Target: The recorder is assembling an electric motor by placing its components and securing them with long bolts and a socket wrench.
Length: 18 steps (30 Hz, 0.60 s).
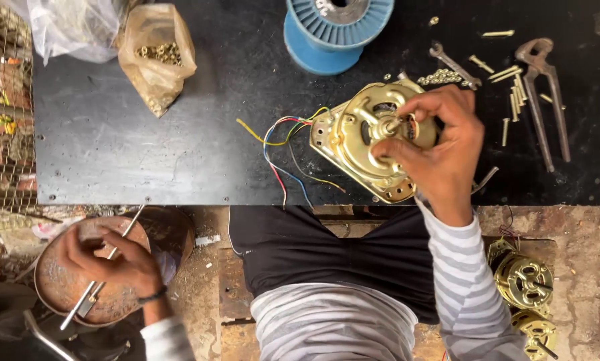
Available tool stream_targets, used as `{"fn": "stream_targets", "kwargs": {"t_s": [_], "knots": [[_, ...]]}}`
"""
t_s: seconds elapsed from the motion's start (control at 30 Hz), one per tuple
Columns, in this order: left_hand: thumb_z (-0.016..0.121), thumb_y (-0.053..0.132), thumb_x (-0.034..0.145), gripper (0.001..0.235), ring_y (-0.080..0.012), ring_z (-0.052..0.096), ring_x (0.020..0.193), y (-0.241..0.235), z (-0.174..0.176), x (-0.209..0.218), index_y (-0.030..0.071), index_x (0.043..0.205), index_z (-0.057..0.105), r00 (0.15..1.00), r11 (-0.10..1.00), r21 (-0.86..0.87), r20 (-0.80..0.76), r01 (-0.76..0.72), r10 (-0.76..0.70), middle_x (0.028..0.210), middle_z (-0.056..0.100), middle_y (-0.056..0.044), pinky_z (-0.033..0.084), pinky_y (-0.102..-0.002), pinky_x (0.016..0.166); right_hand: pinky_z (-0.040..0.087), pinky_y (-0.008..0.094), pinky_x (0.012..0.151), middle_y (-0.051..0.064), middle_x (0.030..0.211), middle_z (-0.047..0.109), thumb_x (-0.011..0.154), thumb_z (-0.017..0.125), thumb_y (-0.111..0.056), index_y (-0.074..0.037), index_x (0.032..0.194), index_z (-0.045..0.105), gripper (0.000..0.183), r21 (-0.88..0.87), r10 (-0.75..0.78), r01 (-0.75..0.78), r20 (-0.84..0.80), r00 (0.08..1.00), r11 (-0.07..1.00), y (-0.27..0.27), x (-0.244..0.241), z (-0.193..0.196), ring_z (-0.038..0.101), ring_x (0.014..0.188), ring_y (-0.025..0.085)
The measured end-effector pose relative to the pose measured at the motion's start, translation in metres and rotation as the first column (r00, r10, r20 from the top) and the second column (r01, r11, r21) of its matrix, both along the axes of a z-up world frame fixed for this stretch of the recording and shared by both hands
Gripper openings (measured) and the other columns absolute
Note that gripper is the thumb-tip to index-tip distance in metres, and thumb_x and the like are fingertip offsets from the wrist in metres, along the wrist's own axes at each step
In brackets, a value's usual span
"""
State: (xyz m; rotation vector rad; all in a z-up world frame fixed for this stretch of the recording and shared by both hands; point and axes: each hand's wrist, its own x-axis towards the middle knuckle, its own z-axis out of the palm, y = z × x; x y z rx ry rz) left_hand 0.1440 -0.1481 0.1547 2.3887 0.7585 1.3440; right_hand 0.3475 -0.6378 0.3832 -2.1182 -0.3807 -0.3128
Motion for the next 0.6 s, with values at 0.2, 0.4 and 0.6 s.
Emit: {"fn": "stream_targets", "kwargs": {"t_s": [0.2,0.4,0.6], "knots": [[0.066,0.009,0.104,0.021,-0.0315,0.065,0.117,-0.181,0.208,0.107,0.001,0.123,0.065,0.666,0.651,-0.16,0.066,0.742,-0.743,0.121,0.069,-0.015,0.052,-0.041,0.102,0.05,0.028,0.091,-0.002,0.115,0.057,0.087,0.081,-0.02,-0.009,0.116,0.067,0.034,0.241,-0.186,0.213,-0.128,0.974,0.947,-0.021,-0.027,0.015,0.058,0.103,0.012],[0.06,0.02,0.109,0.045,-0.0328,0.058,0.14,-0.278,0.269,0.211,0.004,0.15,0.051,0.005,-0.006,-0.389,0.027,0.921,-1.0,0.148,0.061,-0.015,0.04,-0.046,0.123,0.052,0.04,0.084,0.012,0.117,0.062,0.093,0.08,-0.014,-0.006,0.121,0.069,0.031,-0.493,-0.417,0.4,0.08,0.905,0.773,-0.072,-0.054,-0.029,0.064,0.099,0.03],[0.057,0.018,0.108,0.029,-0.0266,0.063,0.127,-0.323,0.247,0.239,0.01,0.135,0.063,-0.288,-0.245,-0.456,-0.025,0.856,-0.957,0.127,0.072,-0.008,0.035,-0.044,0.118,0.051,0.044,0.079,0.009,0.099,0.063,0.095,0.075,-0.008,-0.007,0.113,0.07,0.018,-0.561,-0.341,0.306,0.044,0.939,0.769,-0.083,-0.046,-0.044,0.063,0.091,0.032]]}}
